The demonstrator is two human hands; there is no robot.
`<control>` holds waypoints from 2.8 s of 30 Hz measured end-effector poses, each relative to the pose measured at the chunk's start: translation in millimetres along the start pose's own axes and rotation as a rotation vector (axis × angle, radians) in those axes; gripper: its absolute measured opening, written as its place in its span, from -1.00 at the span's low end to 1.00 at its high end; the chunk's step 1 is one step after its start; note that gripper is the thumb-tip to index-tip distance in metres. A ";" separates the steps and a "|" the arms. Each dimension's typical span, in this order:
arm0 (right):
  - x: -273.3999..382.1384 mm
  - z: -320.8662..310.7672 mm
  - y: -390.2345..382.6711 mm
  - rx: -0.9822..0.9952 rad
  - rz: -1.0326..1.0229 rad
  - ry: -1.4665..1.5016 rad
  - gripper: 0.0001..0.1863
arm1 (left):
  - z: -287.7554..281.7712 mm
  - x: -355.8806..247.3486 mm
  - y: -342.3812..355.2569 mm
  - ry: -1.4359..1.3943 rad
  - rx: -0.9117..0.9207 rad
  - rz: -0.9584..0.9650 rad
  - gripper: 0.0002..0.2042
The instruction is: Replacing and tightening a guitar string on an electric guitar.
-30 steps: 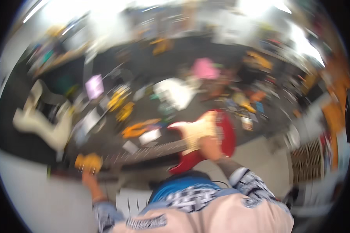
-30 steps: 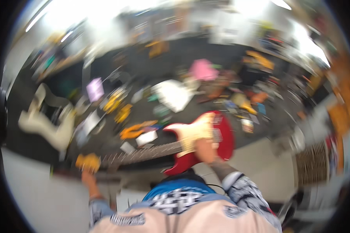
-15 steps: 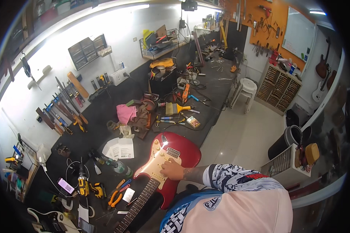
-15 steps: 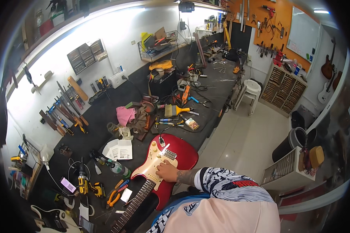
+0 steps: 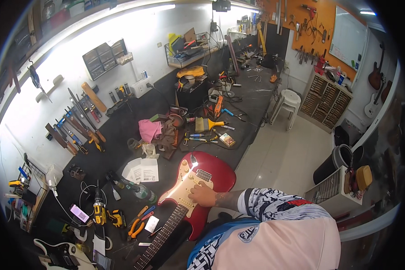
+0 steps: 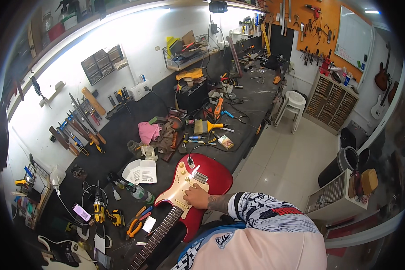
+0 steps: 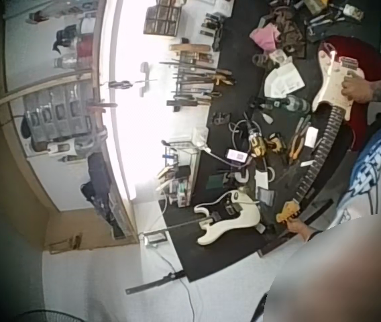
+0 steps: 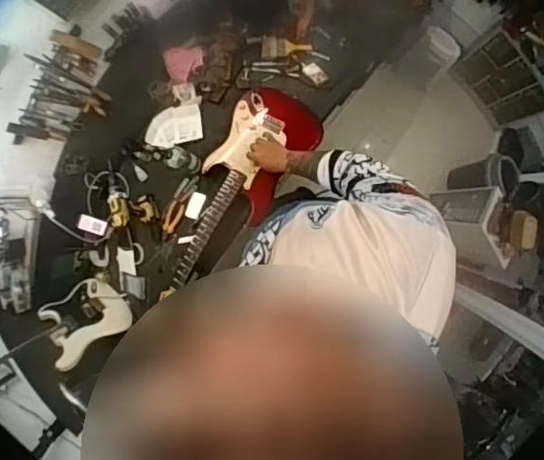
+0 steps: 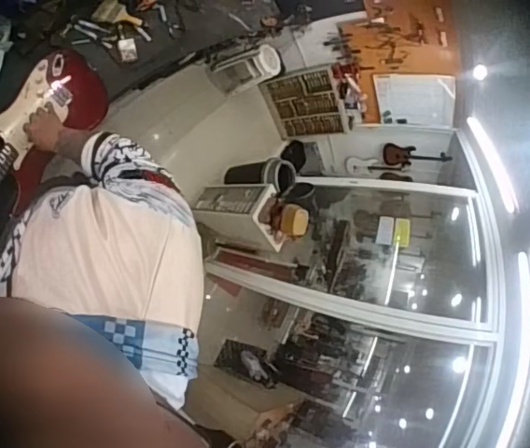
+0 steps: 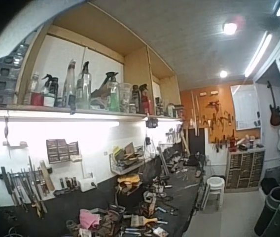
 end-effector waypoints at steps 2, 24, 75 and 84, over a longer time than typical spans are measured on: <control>1.2 -6.8 -0.5 -0.078 0.007 -0.003 -0.74 | 0.0 8.0 -3.7 0.005 0.003 -0.004 -0.67; 3.8 -9.6 2.7 -0.067 -0.054 0.015 -0.70 | 21.9 40.2 -7.7 -0.137 -0.087 -0.158 -0.63; 26.5 21.1 36.6 0.030 -0.384 -0.073 -0.87 | 63.5 93.6 -36.9 -0.494 0.388 -0.960 -0.51; 29.9 15.1 38.8 0.015 -0.408 -0.037 -0.86 | 77.5 104.4 -58.9 -0.942 0.399 -1.351 -0.59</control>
Point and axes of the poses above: each hand's wrist, its own y-axis towards the middle knuckle, its own z-axis out of the palm, x = y × z, the point moved 10 cm from there along y, towards the middle knuckle, and after that the axes turned 4 degrees about -x, right-handed, at the moved point
